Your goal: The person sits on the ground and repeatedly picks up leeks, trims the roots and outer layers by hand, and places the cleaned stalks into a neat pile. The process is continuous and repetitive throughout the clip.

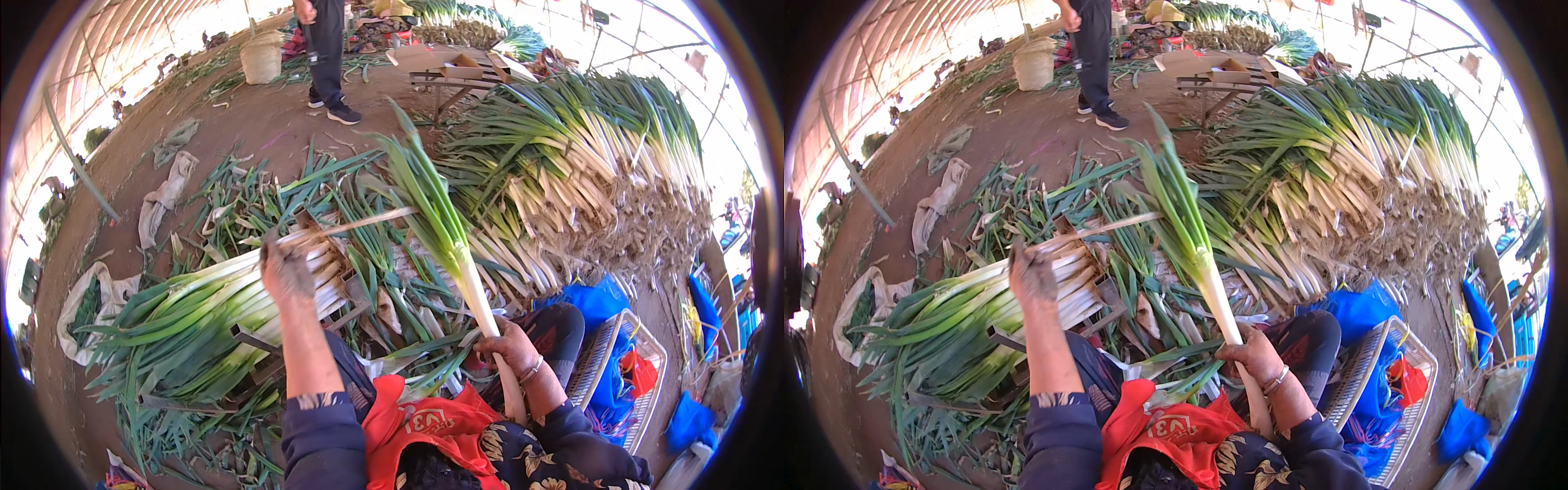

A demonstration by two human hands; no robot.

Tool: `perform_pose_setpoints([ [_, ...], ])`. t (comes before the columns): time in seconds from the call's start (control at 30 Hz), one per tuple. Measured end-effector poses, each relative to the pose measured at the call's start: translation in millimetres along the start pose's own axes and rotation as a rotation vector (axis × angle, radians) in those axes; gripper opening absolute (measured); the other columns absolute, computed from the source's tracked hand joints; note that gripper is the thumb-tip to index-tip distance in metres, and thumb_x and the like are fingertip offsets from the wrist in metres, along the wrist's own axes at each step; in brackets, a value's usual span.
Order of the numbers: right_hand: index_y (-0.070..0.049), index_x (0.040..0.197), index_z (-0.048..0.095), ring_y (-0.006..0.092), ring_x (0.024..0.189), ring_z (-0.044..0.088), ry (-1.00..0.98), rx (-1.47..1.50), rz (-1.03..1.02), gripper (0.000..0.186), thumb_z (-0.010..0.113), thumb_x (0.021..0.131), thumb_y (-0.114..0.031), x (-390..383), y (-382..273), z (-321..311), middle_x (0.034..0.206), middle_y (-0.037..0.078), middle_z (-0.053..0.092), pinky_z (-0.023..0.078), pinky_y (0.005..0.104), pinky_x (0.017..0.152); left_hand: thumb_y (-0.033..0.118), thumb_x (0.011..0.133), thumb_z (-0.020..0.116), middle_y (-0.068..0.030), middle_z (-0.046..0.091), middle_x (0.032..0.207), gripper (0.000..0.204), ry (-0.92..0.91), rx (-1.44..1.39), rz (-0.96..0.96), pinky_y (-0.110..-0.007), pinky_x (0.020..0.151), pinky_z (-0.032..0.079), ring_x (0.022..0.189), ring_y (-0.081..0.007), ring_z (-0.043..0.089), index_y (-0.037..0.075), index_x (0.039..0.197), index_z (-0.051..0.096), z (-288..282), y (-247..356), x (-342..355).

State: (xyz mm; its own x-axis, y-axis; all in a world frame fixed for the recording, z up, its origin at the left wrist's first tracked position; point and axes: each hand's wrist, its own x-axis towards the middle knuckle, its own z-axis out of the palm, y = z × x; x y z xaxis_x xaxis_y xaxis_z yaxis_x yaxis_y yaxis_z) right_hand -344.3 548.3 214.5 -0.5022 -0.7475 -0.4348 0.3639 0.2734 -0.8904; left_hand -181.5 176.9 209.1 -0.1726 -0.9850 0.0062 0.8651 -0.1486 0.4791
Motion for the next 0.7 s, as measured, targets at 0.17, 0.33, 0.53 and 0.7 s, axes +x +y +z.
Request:
perform_pose_setpoints([
  [0.17, 0.004, 0.101, 0.058, 0.0155, 0.041, 0.054, 0.106, 0.079, 0.006, 0.031, 0.071, 0.075, -0.005, 26, 26, -30, 0.061, 0.007, 0.058, 0.043, 0.0276, 0.037, 0.012, 0.091, 0.06, -0.0036, 0.06, 0.078, 0.042, -0.134, -0.013, 0.149, -0.02, 0.055, 0.045, 0.064, -0.0107, 0.052, -0.002, 0.128, 0.047, -48, 69, -47],
  [0.33, 0.005, 0.087, 0.061, 0.0165, 0.039, 0.053, 0.163, 0.09, 0.048, 0.021, 0.07, 0.078, -0.012, 45, 16, -43, 0.054, 0.007, 0.054, 0.043, 0.0289, 0.035, 0.015, 0.092, 0.061, -0.002, 0.058, 0.079, 0.041, -0.069, 0.106, 0.342, -0.014, 0.054, 0.045, 0.066, -0.0079, 0.055, -0.004, 0.126, 0.049, -19, 157, -87],
  [0.53, 0.005, 0.106, 0.058, 0.0138, 0.039, 0.051, 0.033, -0.011, -0.091, 0.033, 0.069, 0.078, -0.01, 66, -25, -17, 0.063, 0.006, 0.055, 0.043, 0.0279, 0.035, 0.023, 0.095, 0.057, -0.003, 0.063, 0.083, 0.027, -0.243, 1.336, -0.271, -0.026, 0.057, 0.045, 0.058, -0.011, 0.053, 0.001, 0.111, 0.062, 52, 68, -162],
  [0.7, 0.003, 0.129, 0.047, 0.0345, 0.091, 0.067, 0.0, -0.781, -0.578, 0.066, 0.072, 0.071, -0.016, 52, -52, 34, 0.099, 0.025, 0.066, 0.054, 0.038, 0.081, 0.027, 0.071, 0.079, -0.01, 0.059, 0.108, 0.057, -1.201, 1.661, 0.155, -0.038, 0.084, 0.048, 0.098, -0.0291, 0.058, 0.005, 0.121, 0.06, 62, 31, -182],
])
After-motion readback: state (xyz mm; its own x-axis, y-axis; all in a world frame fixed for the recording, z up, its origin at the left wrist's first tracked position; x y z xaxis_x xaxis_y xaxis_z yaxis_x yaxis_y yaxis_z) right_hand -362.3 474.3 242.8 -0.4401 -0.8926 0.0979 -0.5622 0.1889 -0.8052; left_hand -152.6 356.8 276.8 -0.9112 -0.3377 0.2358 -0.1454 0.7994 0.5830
